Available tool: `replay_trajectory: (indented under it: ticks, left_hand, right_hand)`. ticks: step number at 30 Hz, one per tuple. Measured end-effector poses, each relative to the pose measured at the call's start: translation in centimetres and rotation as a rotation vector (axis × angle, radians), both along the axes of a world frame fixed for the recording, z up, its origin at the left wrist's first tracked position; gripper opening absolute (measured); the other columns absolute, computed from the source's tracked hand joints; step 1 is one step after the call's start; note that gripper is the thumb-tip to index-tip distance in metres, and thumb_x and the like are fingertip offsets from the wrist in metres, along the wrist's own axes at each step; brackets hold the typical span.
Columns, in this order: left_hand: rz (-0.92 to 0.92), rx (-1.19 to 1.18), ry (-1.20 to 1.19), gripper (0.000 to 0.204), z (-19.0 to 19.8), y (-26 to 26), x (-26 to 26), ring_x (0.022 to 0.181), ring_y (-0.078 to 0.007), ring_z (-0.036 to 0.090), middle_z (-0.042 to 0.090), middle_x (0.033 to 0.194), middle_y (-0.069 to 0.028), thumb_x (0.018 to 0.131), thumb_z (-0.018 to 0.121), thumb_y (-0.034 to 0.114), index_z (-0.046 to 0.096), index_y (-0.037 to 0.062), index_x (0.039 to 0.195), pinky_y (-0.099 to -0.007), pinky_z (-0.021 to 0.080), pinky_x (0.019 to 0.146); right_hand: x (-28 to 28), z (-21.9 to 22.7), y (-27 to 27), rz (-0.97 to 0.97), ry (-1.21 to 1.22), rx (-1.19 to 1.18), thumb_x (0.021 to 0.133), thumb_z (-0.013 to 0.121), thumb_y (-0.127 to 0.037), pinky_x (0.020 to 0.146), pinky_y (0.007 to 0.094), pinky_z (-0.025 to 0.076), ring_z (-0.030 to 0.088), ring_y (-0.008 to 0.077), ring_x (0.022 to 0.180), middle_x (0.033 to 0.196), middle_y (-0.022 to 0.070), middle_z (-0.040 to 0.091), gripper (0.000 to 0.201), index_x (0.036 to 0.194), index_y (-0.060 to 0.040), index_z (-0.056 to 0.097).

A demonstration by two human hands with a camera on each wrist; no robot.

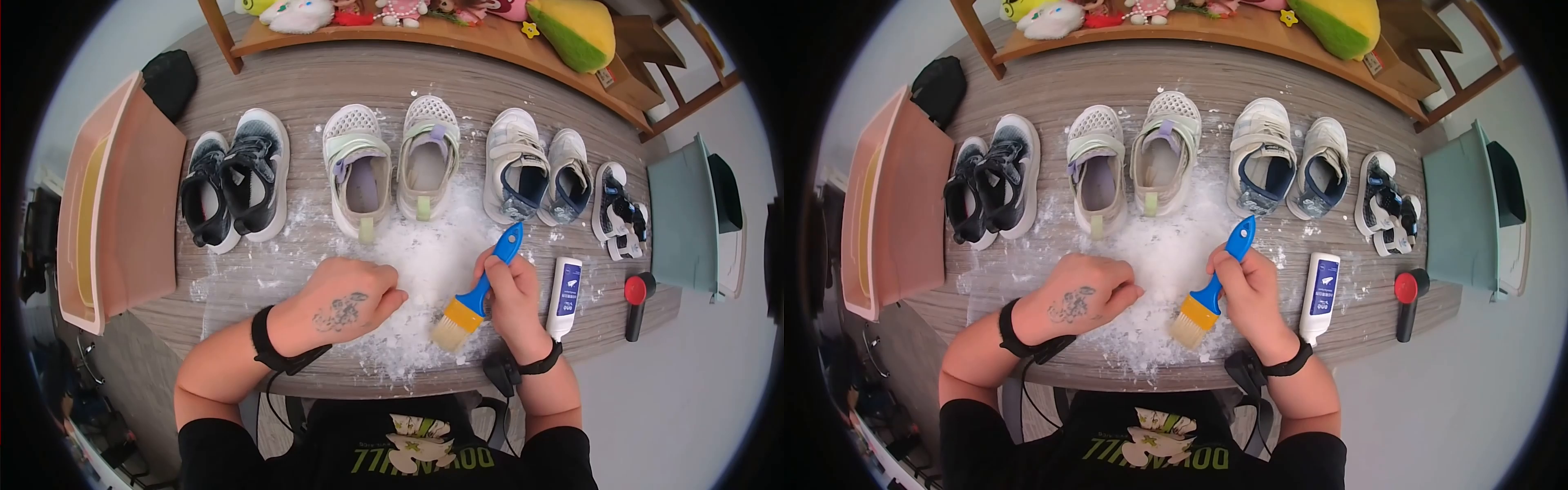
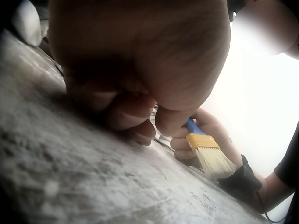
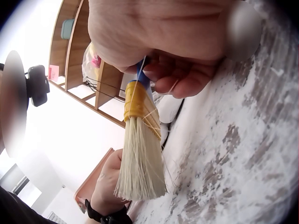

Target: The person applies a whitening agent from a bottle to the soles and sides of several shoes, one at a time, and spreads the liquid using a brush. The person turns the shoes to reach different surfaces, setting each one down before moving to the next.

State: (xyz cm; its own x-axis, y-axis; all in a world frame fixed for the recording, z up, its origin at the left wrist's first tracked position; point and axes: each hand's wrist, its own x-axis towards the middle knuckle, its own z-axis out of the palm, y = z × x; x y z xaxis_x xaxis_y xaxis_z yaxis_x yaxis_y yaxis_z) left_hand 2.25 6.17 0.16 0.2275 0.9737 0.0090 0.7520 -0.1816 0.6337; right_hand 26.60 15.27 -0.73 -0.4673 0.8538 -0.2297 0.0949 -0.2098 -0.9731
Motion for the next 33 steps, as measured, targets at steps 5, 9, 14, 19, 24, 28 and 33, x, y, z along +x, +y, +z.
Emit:
replay_trajectory:
  ticks: [5,9,14,19,24,28,33]
  left_hand:
    - [0.0,-0.011,0.001,0.015,0.3,-0.1,0.4,0.067,-0.035,0.064,0.064,0.07,-0.0134,0.086,0.068,0.018,0.063,0.0063,0.079,-0.0431,0.05,0.058]
    - [-0.035,0.12,-0.034,0.009,1.4,-0.7,1.0,0.065,-0.0328,0.063,0.064,0.074,-0.0122,0.083,0.07,0.01,0.065,0.0054,0.088,-0.0396,0.05,0.057]
    - [0.08,0.237,-0.044,0.024,5.5,-0.9,2.0,0.068,-0.0288,0.065,0.065,0.096,-0.0131,0.081,0.069,0.0,0.064,0.0033,0.105,-0.035,0.053,0.061]
    - [0.183,0.306,0.029,0.032,6.6,1.0,3.6,0.075,-0.0284,0.066,0.065,0.11,-0.0155,0.082,0.068,-0.002,0.062,0.0023,0.113,-0.0342,0.054,0.065]
    - [0.174,0.343,0.244,0.029,6.3,5.0,3.2,0.077,-0.0328,0.065,0.064,0.109,-0.0194,0.088,0.06,-0.001,0.059,-0.0011,0.117,-0.035,0.051,0.068]
    - [0.125,0.333,0.342,0.02,5.9,7.4,2.4,0.088,-0.0404,0.065,0.067,0.098,-0.0222,0.09,0.059,0.006,0.065,-0.0012,0.108,-0.0421,0.052,0.078]
    - [0.062,0.251,0.42,0.019,6.2,8.0,3.2,0.09,-0.0414,0.064,0.067,0.095,-0.0223,0.086,0.061,0.006,0.067,-0.0011,0.102,-0.0449,0.051,0.079]
  right_hand:
    - [-0.3,0.8,-0.3,0.003,-0.08,0.066,0.097,0.056,-0.015,0.055,0.024,0.043,0.052,0.0052,0.061,0.071,-0.0022,0.057,0.019,0.084,-0.002,0.063]
    - [-0.3,0.6,-0.3,0.028,-0.168,0.137,0.096,0.06,-0.019,0.052,0.0273,0.042,0.053,0.0077,0.057,0.062,0.0001,0.055,0.024,0.082,0.0,0.063]
    - [-0.5,1.5,-0.3,0.091,-0.372,0.31,0.092,0.065,-0.024,0.05,0.0354,0.044,0.058,0.0238,0.05,0.055,0.0115,0.055,0.029,0.077,0.0001,0.061]
    - [-0.3,0.8,-0.1,0.03,-0.413,0.548,0.086,0.068,-0.025,0.052,0.0393,0.046,0.06,0.0315,0.053,0.058,0.0142,0.058,0.028,0.075,-0.001,0.059]
    - [0.2,0.9,0.1,0.043,-0.523,0.643,0.085,0.067,-0.028,0.055,0.0432,0.049,0.063,0.0343,0.058,0.06,0.0144,0.061,0.029,0.074,-0.0023,0.06]
    - [0.6,0.6,0.3,0.048,-0.573,0.695,0.085,0.066,-0.03,0.059,0.0472,0.05,0.063,0.0382,0.06,0.062,0.0155,0.062,0.03,0.073,-0.0029,0.06]
    - [1.0,0.2,0.4,0.056,-0.605,0.75,0.084,0.066,-0.031,0.061,0.0482,0.052,0.065,0.0387,0.064,0.065,0.0166,0.064,0.03,0.074,-0.0029,0.062]
